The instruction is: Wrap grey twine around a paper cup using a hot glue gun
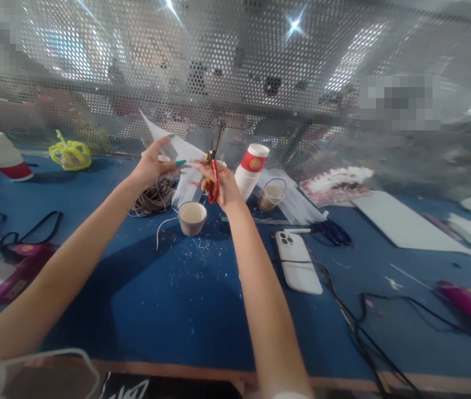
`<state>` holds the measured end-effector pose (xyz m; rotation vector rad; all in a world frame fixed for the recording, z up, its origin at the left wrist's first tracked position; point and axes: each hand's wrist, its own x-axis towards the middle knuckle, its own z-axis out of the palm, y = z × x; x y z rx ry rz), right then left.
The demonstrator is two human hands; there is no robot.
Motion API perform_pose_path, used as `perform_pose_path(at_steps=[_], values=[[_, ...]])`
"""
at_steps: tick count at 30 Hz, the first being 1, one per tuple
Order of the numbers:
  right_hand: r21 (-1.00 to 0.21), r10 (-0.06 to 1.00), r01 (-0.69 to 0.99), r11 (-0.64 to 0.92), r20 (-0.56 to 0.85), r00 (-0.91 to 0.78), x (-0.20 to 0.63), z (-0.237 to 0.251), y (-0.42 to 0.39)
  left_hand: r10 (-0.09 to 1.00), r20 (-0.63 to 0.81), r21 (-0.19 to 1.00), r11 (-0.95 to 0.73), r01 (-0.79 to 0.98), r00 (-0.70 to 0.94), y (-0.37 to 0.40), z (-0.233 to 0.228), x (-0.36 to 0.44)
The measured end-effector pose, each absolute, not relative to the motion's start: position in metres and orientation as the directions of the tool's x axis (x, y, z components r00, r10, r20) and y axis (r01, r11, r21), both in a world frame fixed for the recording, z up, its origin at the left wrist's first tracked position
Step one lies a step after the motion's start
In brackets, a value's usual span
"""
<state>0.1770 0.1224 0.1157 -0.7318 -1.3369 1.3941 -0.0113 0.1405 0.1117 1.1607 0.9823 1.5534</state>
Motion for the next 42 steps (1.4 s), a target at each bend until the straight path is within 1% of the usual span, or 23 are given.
perform_pose_path(at_steps=[3, 4, 7, 11, 15, 18, 20, 23, 26, 30, 35, 38, 42], values=[[-0.963, 0.941, -0.25, 0.104, 0.177, -0.29, 0.177, 0.112, 0.127, 0.97, 0.155, 0.962, -0.191, -0.193, -0.187, 0.141, 0.108, -0.005], [-0.963, 0.942, -0.249, 0.099, 0.171, -0.288, 0.179, 0.111, 0.128, 0.973, 0.135, 0.969, -0.169, -0.182, -0.188, 0.141, 0.108, -0.004], [-0.969, 0.935, -0.225, 0.098, 0.167, -0.312, 0.185, 0.109, 0.131, 0.988, 0.109, 0.981, -0.126, -0.149, -0.113, 0.14, 0.106, -0.002], [-0.974, 0.928, -0.206, 0.096, 0.162, -0.334, 0.19, 0.102, 0.136, 0.99, 0.144, 0.978, -0.142, -0.15, -0.001, 0.14, 0.102, -0.002], [-0.975, 0.947, -0.21, 0.067, 0.129, -0.296, 0.189, 0.095, 0.139, 0.982, 0.187, 0.972, -0.184, -0.143, 0.004, 0.143, 0.098, -0.006], [-0.984, 0.961, -0.164, 0.075, 0.115, -0.251, 0.186, 0.093, 0.14, 0.991, 0.135, 0.982, -0.133, -0.135, 0.009, 0.146, 0.093, -0.007], [-0.984, 0.974, -0.136, 0.115, 0.138, -0.179, 0.184, 0.092, 0.143, 0.994, 0.108, 0.981, -0.103, -0.164, 0.021, 0.147, 0.088, -0.005], [-0.979, 0.981, -0.116, 0.168, 0.177, -0.076, 0.183, 0.091, 0.147, 0.992, 0.123, 0.962, -0.115, -0.25, 0.017, 0.146, 0.08, 0.003], [-0.975, 0.978, -0.107, 0.195, 0.202, -0.051, 0.184, 0.093, 0.148, 0.993, 0.117, 0.936, -0.111, -0.335, -0.001, 0.145, 0.074, 0.011], [-0.977, 0.982, -0.133, 0.165, 0.175, -0.064, 0.184, 0.097, 0.143, 0.989, 0.14, 0.914, -0.148, -0.379, -0.048, 0.144, 0.072, 0.015], [-0.986, 0.985, -0.138, 0.096, 0.114, -0.129, 0.181, 0.1, 0.135, 0.986, 0.168, 0.906, -0.164, -0.391, -0.025, 0.144, 0.074, 0.013], [-0.987, 0.983, -0.135, 0.089, 0.109, -0.145, 0.179, 0.1, 0.133, 0.991, 0.119, 0.897, -0.131, -0.423, -0.054, 0.146, 0.077, 0.012], [-0.985, 0.979, -0.135, 0.103, 0.124, -0.16, 0.179, 0.099, 0.132, 0.986, -0.016, 0.885, -0.062, -0.462, -0.163, 0.148, 0.081, 0.013]])
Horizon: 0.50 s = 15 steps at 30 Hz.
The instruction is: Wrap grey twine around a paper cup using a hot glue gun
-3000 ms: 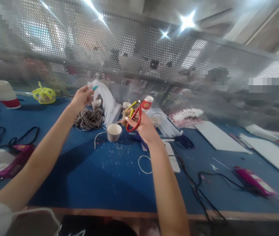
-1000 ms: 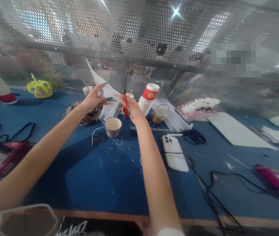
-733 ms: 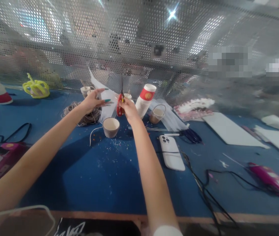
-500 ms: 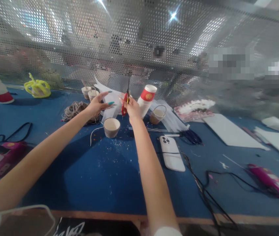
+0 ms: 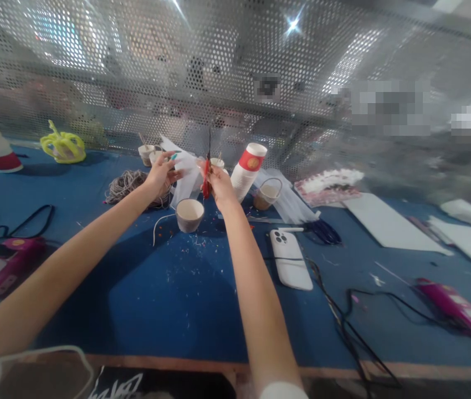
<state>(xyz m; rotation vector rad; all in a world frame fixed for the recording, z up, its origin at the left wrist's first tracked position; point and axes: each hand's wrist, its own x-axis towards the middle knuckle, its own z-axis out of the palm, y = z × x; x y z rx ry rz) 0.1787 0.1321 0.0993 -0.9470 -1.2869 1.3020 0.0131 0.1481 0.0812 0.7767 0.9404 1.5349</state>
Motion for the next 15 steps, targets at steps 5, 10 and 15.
perform_pose_path(at_steps=[5, 10, 15], values=[[-0.986, 0.977, -0.131, 0.102, 0.124, -0.176, 0.178, 0.1, 0.131, 0.969, -0.112, 0.872, -0.009, -0.49, -0.219, 0.147, 0.082, 0.017], [-0.982, 0.97, -0.159, 0.103, 0.134, -0.203, 0.178, 0.101, 0.132, 0.985, -0.041, 0.851, -0.054, -0.523, -0.169, 0.141, 0.085, 0.019], [-0.982, 0.978, -0.175, 0.072, 0.104, -0.181, 0.18, 0.097, 0.136, 0.997, 0.062, 0.864, -0.074, -0.499, -0.041, 0.135, 0.086, 0.018]])
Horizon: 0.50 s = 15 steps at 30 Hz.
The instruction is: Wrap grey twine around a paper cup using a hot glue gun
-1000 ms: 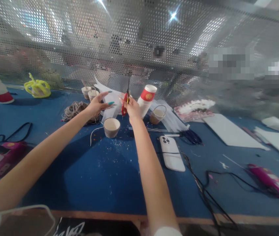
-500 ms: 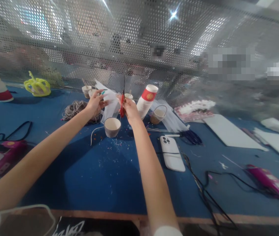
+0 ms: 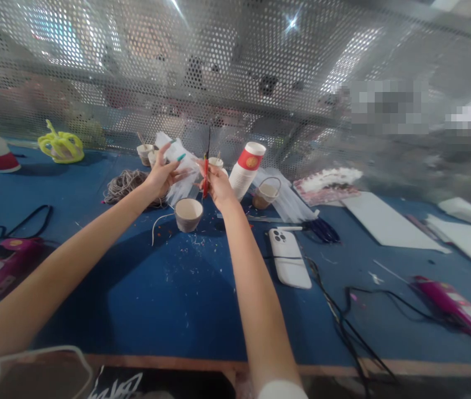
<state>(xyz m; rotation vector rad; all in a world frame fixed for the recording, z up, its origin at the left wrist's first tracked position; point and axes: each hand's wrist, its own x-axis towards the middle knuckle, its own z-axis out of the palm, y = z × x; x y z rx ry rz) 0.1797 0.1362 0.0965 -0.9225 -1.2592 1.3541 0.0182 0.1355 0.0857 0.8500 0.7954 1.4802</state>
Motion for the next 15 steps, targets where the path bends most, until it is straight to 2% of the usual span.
perform_pose_path(at_steps=[2, 7, 12, 15], values=[[-0.976, 0.976, -0.205, 0.075, 0.115, -0.188, 0.1807, 0.0945, 0.1386, 0.997, 0.063, 0.873, -0.081, -0.48, -0.054, 0.1366, 0.0841, 0.0187], [-0.98, 0.982, -0.184, 0.077, 0.107, -0.158, 0.1809, 0.0925, 0.1413, 0.973, 0.05, 0.911, -0.137, -0.389, -0.225, 0.1427, 0.081, 0.0182], [-0.981, 0.981, -0.184, 0.065, 0.096, -0.167, 0.1777, 0.095, 0.1378, 0.994, 0.087, 0.925, -0.103, -0.366, -0.06, 0.1401, 0.0836, 0.0154], [-0.986, 0.974, -0.145, 0.082, 0.11, -0.2, 0.1772, 0.0962, 0.1355, 0.996, 0.085, 0.925, -0.09, -0.37, -0.029, 0.1367, 0.0854, 0.0166]])
